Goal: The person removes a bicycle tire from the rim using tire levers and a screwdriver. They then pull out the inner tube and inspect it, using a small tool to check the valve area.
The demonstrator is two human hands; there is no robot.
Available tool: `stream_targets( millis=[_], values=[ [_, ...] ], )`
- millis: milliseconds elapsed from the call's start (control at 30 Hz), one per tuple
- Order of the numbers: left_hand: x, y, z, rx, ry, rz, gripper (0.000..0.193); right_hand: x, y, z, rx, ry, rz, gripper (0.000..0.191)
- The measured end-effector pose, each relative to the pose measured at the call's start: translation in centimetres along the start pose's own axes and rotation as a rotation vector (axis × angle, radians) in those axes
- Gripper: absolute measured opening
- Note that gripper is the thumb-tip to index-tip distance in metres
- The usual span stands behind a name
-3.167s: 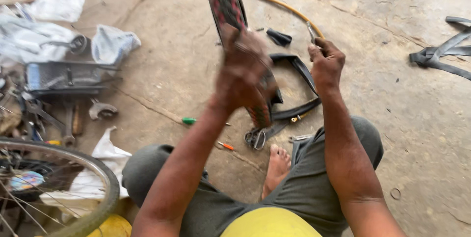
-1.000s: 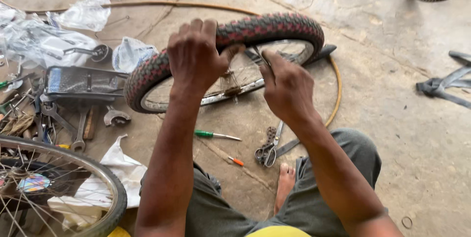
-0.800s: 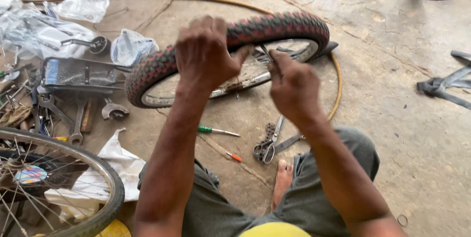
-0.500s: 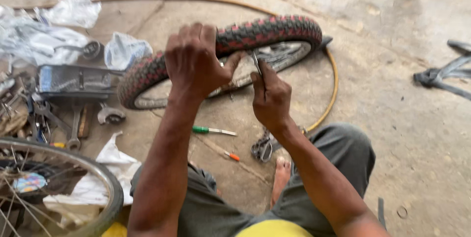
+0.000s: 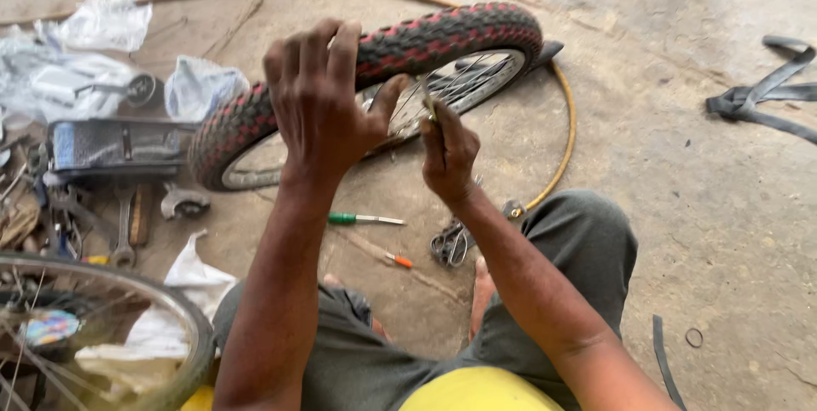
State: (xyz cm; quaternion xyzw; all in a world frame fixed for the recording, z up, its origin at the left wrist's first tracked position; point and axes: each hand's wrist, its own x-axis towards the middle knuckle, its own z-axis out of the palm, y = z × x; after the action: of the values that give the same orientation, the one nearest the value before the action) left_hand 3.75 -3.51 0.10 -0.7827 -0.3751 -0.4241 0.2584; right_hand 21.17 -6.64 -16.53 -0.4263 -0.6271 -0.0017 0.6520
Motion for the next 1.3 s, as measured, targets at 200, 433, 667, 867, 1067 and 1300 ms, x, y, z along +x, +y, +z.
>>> stream_targets(
  millis=[200, 433, 667, 867, 1067, 1300],
  values=[
    [-3.5, 1.7, 3.3, -0.203, 0.179, -0.131, 0.03, 1.2, 1.0, 2.7, 0.231, 0.061, 0.197, 0.024],
    [-5.6, 1.7, 3.5, -0.539, -0.18, -0.777, 0.055, 2.5, -1.5, 5.1, 0.352, 0.019, 0.298, 0.026],
    [-4.8, 0.1, 4.7, -0.607, -0.191, -0.924, 0.048, 1.7, -5.8, 7.2, 0.547, -0.057, 0.458, 0.031],
    [-4.9, -2.7, 5.9, -0.54, -0.107, -0.886, 0.062, -1.9, -3.1, 8.9, 0.675, -0.113, 0.665, 0.026],
    [-6.0, -6.8, 6.8, -0.553, -0.011, -0.822, 0.063, -9.1, 1.8, 12.2, -0.257, -0.689, 0.603, 0.018],
    [-7.8, -7.9, 8.5, -0.532, -0.042, -0.819, 0.037, -13.8, 2.4, 11.9, -0.53, -1.13, 0.686, 0.036]
  ],
)
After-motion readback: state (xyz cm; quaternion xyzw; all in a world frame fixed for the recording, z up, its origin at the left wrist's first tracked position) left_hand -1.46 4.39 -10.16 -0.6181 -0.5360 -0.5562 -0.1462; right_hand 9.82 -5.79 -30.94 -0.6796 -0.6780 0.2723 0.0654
